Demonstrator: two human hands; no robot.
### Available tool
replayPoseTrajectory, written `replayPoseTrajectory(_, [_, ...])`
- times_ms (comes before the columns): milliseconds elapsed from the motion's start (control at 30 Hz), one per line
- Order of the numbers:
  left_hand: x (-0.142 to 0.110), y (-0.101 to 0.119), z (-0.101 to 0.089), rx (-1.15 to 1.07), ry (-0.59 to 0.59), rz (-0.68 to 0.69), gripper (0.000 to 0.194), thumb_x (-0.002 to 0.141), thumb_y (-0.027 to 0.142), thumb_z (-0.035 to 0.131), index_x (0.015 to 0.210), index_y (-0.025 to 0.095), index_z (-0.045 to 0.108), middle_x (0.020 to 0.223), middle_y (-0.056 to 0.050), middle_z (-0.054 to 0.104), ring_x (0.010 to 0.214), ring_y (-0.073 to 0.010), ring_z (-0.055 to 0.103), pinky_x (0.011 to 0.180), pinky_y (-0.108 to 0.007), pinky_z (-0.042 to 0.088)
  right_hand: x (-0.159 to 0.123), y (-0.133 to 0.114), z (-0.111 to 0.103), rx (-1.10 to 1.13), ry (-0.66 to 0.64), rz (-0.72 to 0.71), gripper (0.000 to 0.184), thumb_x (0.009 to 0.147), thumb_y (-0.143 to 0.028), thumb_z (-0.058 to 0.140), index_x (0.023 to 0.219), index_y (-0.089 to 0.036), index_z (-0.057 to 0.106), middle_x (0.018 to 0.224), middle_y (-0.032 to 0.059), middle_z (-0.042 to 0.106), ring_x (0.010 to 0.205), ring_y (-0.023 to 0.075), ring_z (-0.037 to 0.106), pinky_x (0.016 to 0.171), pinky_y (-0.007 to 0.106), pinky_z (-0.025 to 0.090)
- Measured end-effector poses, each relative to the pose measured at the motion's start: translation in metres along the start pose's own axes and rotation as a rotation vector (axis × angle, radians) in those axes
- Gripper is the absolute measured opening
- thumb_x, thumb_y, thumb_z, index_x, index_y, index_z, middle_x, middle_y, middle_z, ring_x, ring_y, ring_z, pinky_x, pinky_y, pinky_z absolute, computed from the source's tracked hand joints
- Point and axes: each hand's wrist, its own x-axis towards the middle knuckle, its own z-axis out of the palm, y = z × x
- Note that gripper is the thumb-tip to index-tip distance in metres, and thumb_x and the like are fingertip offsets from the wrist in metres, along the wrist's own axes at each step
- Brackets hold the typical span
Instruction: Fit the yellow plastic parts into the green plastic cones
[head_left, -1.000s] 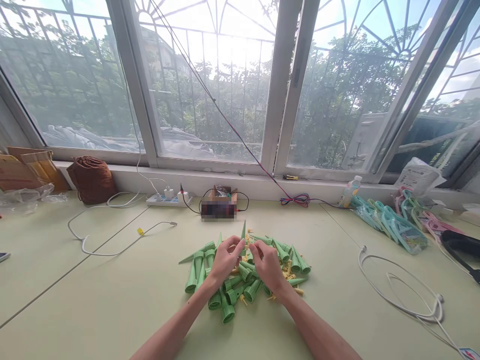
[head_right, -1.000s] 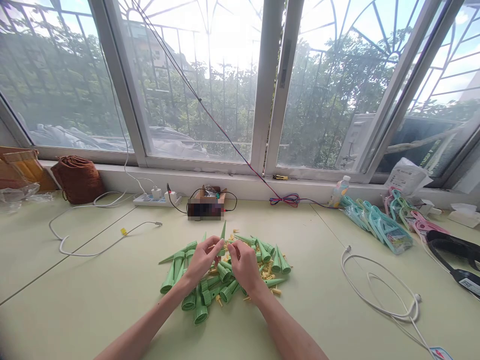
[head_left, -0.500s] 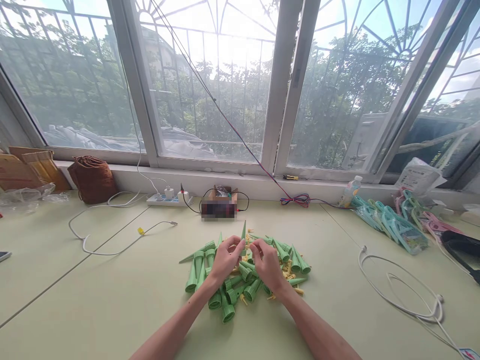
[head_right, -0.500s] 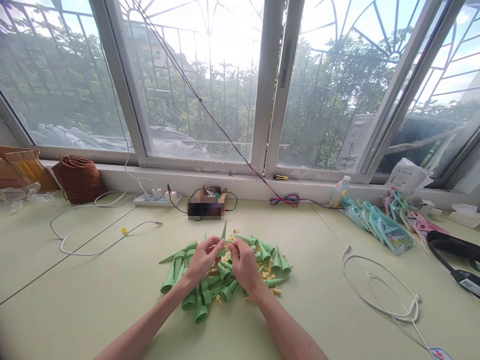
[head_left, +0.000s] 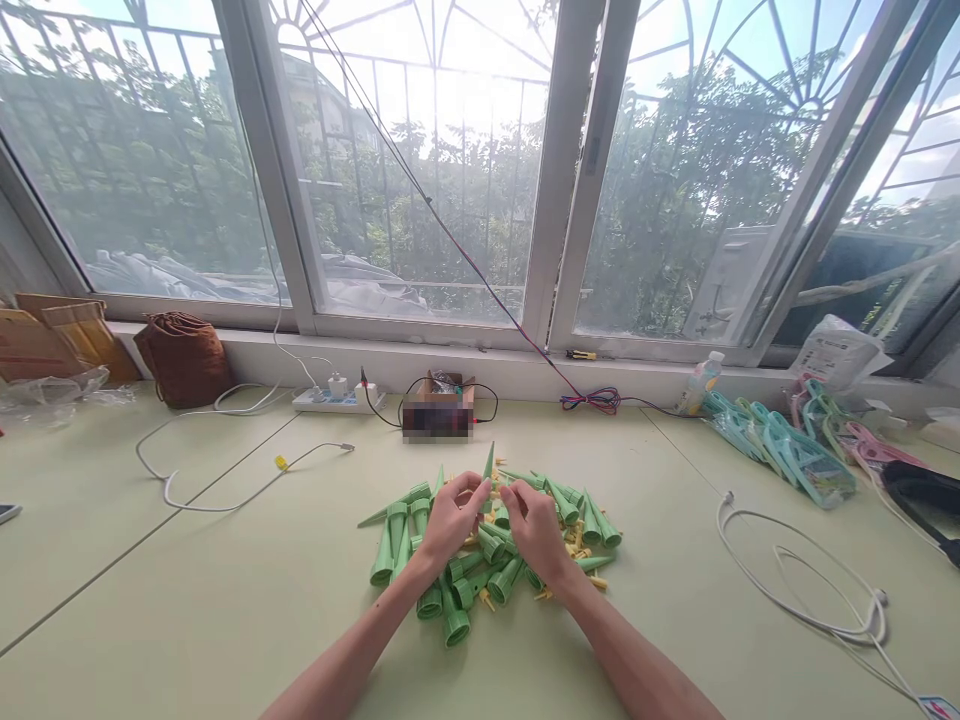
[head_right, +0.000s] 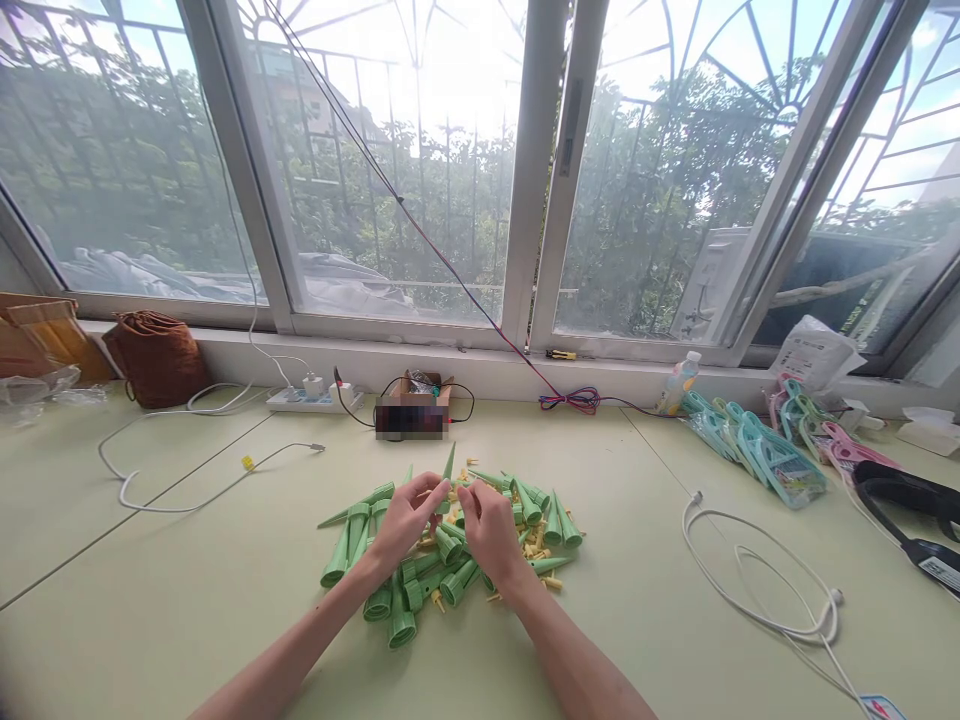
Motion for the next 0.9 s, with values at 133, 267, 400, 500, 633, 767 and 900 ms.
replayPoseTrajectory(133, [0.0011,-0.0005,-0.0009,-0.035,0.025,-0.01,0.035,0.081,0.052,0.061,0.077,0.017,0.06,0.074,0.0,0.059,0.053,-0.0109,0.054,0.041,-0.019,0.043,0.0001,-0.0054,-0.0018,0.064,-0.022,0.018,0.028,0.098,-0.038,0.041,0.083,-0.02,0.055,0.062,-0.002,0.052,0.051,0.0134,0.044,0.051,0.025,0.035])
replayPoseTrajectory(267, [0.0014,0.0015,-0.0013,-0.042,0.04,-0.035,0.037,0.079,0.053,0.063,0.077,0.017,0.06,0.074,-0.001,0.059,0.053,-0.0112,0.054,0.041,-0.019,0.044,0.0004,-0.0094,-0.0031,0.083,-0.009,-0.009,0.021,0.097,-0.034,0.045,0.094,-0.018,0.058,0.073,0.0019,0.061,0.055,0.0136,0.051,0.052,0.025,0.04])
replayPoseTrajectory(400, [0.0011,0.003,-0.0013,-0.041,0.035,-0.04,0.035,0.079,0.052,0.064,0.077,0.017,0.061,0.075,-0.001,0.06,0.054,-0.0112,0.054,0.042,-0.02,0.045,0.0004,-0.0086,-0.0032,0.075,-0.007,-0.034,0.021,0.097,-0.031,0.044,0.091,-0.018,0.059,0.073,0.0026,0.062,0.058,0.014,0.053,0.054,0.025,0.042])
replayPoseTrajectory(500, [0.001,0.0031,-0.0011,-0.042,0.037,-0.033,0.034,0.079,0.051,0.063,0.076,0.017,0.062,0.074,-0.001,0.06,0.054,-0.0115,0.055,0.042,-0.02,0.046,0.0001,-0.0069,-0.003,0.082,-0.006,-0.033,0.02,0.097,-0.03,0.044,0.089,-0.018,0.059,0.071,0.002,0.061,0.058,0.0143,0.052,0.055,0.025,0.042])
replayPoseTrajectory(633, [0.001,0.0029,-0.0007,-0.037,0.031,-0.035,0.035,0.08,0.051,0.063,0.075,0.017,0.061,0.072,0.0,0.058,0.053,-0.0114,0.054,0.041,-0.019,0.044,-0.0003,-0.0054,-0.0026,0.087,-0.019,-0.023,0.02,0.097,-0.029,0.043,0.088,-0.019,0.057,0.069,0.0011,0.059,0.058,0.0145,0.05,0.056,0.025,0.04])
replayPoseTrajectory(767, [0.001,0.0024,-0.0001,-0.035,0.023,-0.013,0.034,0.081,0.05,0.062,0.075,0.017,0.06,0.071,0.0,0.057,0.053,-0.0108,0.053,0.041,-0.019,0.044,-0.0006,-0.0038,-0.0024,0.074,-0.027,-0.011,0.022,0.098,-0.03,0.042,0.083,-0.019,0.055,0.066,-0.0003,0.055,0.057,0.0144,0.047,0.056,0.025,0.038])
replayPoseTrajectory(900, [0.0011,0.0028,0.0002,-0.03,0.019,0.0,0.032,0.082,0.048,0.062,0.075,0.017,0.06,0.072,0.0,0.055,0.054,-0.0106,0.052,0.041,-0.019,0.043,-0.0005,-0.0018,-0.0018,0.06,-0.027,-0.004,0.025,0.098,-0.031,0.041,0.079,-0.019,0.054,0.064,-0.0011,0.054,0.056,0.014,0.046,0.055,0.025,0.036])
